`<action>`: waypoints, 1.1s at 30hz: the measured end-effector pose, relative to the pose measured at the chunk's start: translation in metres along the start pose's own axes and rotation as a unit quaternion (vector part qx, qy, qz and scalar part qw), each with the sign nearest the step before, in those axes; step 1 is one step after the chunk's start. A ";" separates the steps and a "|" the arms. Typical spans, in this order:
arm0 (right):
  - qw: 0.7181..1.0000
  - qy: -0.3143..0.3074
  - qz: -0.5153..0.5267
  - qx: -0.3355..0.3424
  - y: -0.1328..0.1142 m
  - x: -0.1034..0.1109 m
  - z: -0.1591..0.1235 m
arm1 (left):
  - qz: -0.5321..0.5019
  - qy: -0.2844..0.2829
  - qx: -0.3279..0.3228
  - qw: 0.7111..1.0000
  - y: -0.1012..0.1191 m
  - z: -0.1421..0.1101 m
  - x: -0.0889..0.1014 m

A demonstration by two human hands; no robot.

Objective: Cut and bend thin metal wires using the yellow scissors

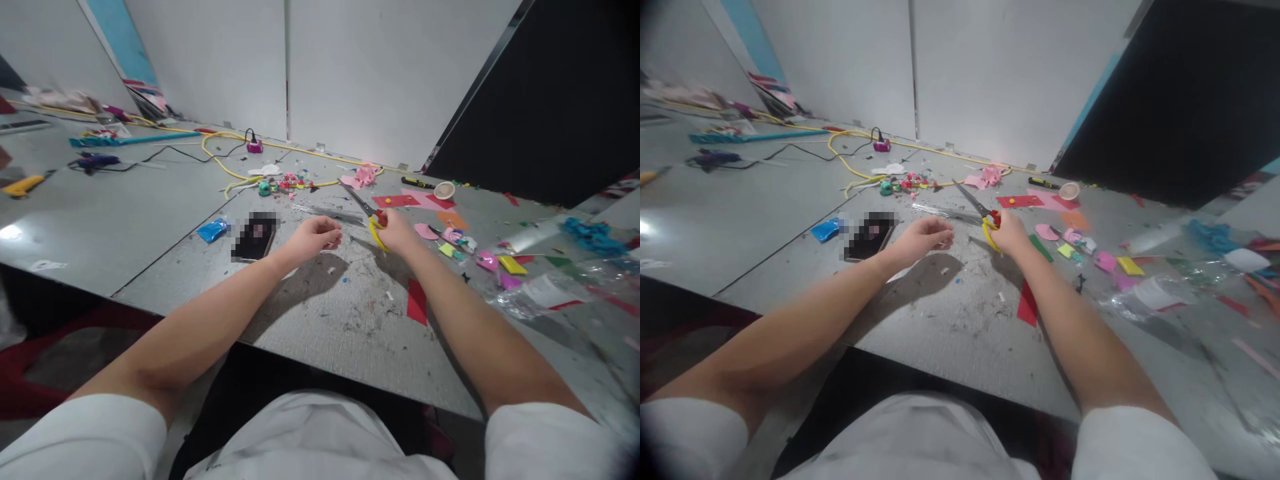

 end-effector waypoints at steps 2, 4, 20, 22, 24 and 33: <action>0.994 -0.021 0.100 -0.030 -0.001 0.003 -0.020 | 0.000 -0.003 -0.012 1.000 0.000 -0.003 -0.002; 0.956 -0.080 0.277 -0.048 -0.008 -0.002 -0.046 | 0.002 -0.024 -0.019 1.000 0.001 -0.008 -0.007; 0.791 -0.108 0.599 -0.054 -0.036 -0.046 -0.128 | 0.078 -0.170 -0.070 0.980 0.014 -0.037 -0.038; 0.783 -0.107 0.610 -0.056 -0.036 -0.045 -0.129 | 0.091 -0.180 -0.075 0.977 0.015 -0.037 -0.037; 0.778 -0.113 0.615 -0.056 -0.037 -0.046 -0.130 | 0.103 -0.194 -0.085 0.972 0.015 -0.036 -0.037; 0.782 -0.101 0.612 -0.054 -0.037 -0.054 -0.131 | 0.197 -0.223 -0.166 0.940 0.013 -0.030 -0.033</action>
Point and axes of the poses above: each hand's wrist, its own z-axis towards the middle knuckle, its own x-axis out of the back of the hand, y = z × x, the point moved 4 cm from there along z, towards the middle knuckle, and after that the axes turned 3 degrees about -y, right-handed, at the moved point
